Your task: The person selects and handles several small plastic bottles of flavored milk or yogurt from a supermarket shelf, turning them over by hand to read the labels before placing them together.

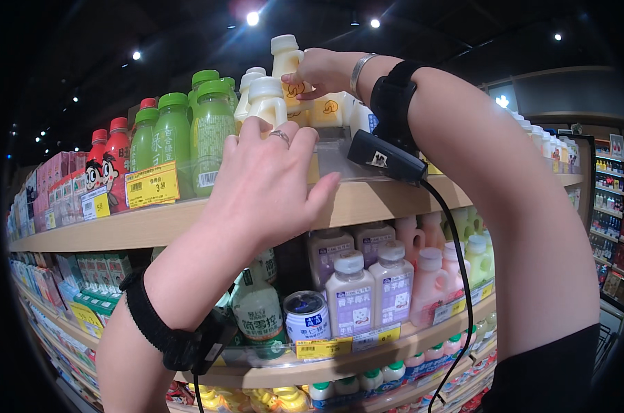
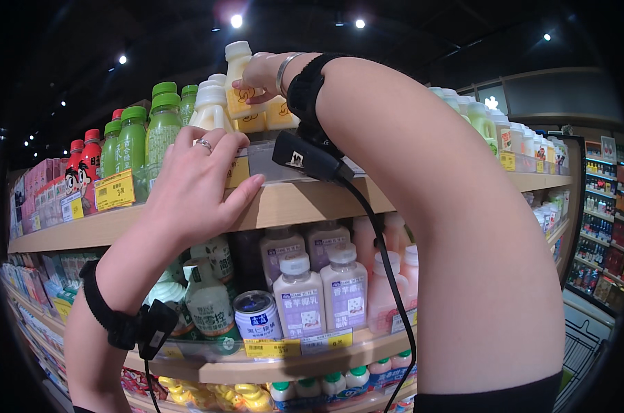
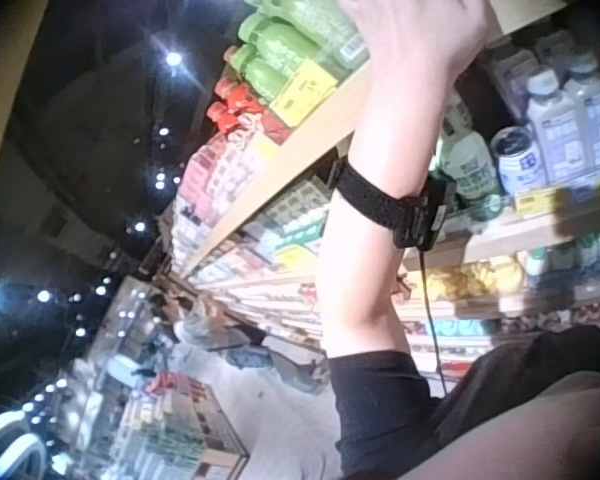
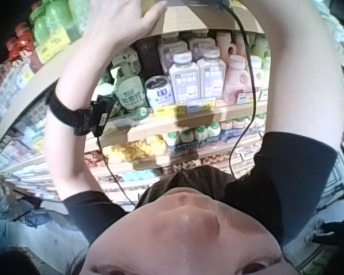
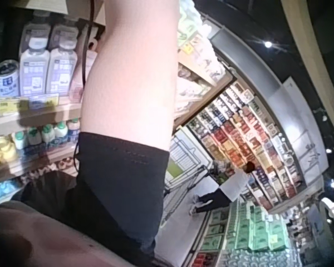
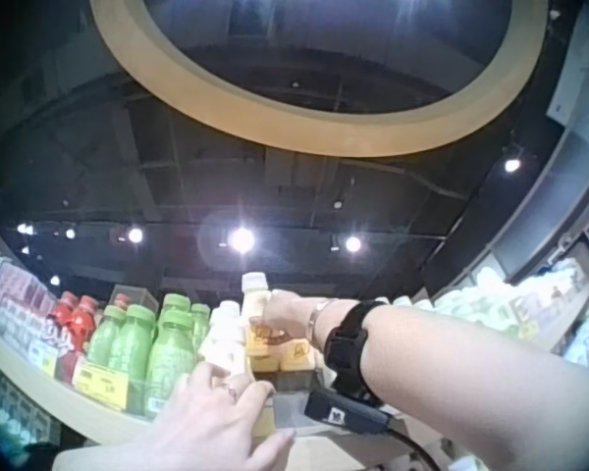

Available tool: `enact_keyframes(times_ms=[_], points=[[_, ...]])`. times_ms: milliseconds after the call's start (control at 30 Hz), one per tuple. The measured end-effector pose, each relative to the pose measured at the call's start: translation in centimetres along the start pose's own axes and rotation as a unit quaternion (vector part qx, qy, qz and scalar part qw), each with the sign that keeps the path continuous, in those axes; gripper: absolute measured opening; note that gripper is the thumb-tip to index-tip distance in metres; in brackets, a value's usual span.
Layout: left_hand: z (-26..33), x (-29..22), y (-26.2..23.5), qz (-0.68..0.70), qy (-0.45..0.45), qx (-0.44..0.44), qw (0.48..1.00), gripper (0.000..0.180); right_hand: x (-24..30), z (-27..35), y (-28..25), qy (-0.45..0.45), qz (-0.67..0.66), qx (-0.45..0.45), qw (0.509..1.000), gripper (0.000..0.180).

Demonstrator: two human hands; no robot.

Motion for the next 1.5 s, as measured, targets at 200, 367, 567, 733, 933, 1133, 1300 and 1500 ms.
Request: enact_keyframes(times_ms=[200,367,567,733,933,1133,1300,1500], points=[[0.0,0.1,0.2,-0.007,-0.002,0.005,1.000,0.042,-1.5,0.6,0.8,0.066,-0.009,0.049,0.997,0.030],[0.1,-0.1,0.0,-0.001,0.012,-0.014,1.000,0.041,-3.0,-0.5,0.5,0.091,0.049,0.013,0.995,0.029],[0.1,0.0,0.2,-0.001,0.010,0.008,1.000,0.043,-2.9,-0.8,0.4,0.087,0.164,-0.004,0.983,0.038],[0.3,0.1,0.2,0.005,0.015,-0.013,1.000,0.044,-3.3,-1.5,1.0,0.053,0.183,0.005,0.982,0.031],[0.2,-0.1,0.3,0.010,0.014,-0.004,1.000,0.047,-4.5,-2.0,3.8,0.060,0.219,0.179,0.957,0.029],[0.2,-0.1,0.3,0.025,0.023,-0.036,0.999,0.048,-3.9,1.1,3.7,0.026,0.220,0.216,0.951,0.028],[1.7,0.6,-0.8,0.001,0.038,-0.041,0.998,0.050,4.5,8.1,-2.6,-0.070,0.189,0.096,0.975,0.026],[5.9,-3.0,-2.5,-0.030,0.073,-0.145,0.986,0.042,9.5,25.7,-11.9,-0.247,0.128,-0.056,0.959,0.017]])
Point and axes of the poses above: each hand's wrist, its own z-axis away from the middle knuckle, its own y-axis out of the palm, x = y × z, the point moved 10 cm from there along -z, towards the middle knuckle, and after that the axes turned 3 degrees about z, right-handed, at the moved point
